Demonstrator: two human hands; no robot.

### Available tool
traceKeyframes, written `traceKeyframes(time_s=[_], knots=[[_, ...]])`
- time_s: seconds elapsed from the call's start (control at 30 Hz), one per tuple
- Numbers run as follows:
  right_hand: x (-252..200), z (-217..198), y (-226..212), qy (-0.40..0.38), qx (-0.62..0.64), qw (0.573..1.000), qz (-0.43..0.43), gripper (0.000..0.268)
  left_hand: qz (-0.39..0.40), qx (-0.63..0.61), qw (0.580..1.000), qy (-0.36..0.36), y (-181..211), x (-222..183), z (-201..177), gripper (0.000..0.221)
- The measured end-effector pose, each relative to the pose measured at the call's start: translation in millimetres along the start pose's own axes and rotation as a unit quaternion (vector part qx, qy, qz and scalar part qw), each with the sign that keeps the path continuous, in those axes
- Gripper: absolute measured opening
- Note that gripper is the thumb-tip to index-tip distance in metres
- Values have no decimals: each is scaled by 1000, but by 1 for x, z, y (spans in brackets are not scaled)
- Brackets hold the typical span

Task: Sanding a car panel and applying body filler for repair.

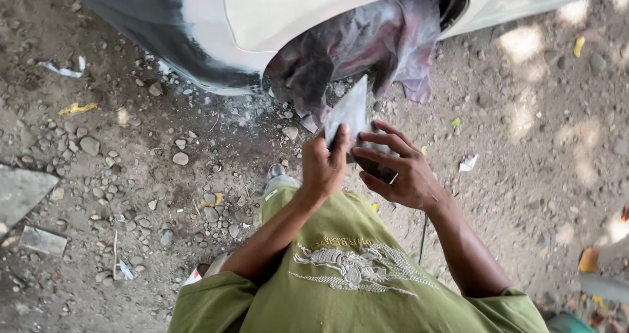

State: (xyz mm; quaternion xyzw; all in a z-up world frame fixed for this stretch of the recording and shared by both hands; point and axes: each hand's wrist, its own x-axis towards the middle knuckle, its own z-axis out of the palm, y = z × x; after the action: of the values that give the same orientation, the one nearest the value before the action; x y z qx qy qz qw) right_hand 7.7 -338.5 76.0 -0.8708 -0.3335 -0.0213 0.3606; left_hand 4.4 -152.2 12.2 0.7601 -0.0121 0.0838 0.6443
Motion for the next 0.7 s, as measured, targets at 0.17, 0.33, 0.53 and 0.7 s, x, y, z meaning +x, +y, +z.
traceKeyframes(time_s=[0.17,0.33,0.53,0.7], knots=[[3,14,-10,1,-10,1000,10,50,-17,16,1000,-5,-11,15,-13,43],[19,34,-8,-18,3,1000,20,49,59,20,998,7,7,28,-47,40],[49,57,-12,-29,2,999,35,48,50,-21,998,43,0,51,-109,44],[87,98,-23,33,65,997,-35,47,-74,-68,994,50,-57,50,-137,35]])
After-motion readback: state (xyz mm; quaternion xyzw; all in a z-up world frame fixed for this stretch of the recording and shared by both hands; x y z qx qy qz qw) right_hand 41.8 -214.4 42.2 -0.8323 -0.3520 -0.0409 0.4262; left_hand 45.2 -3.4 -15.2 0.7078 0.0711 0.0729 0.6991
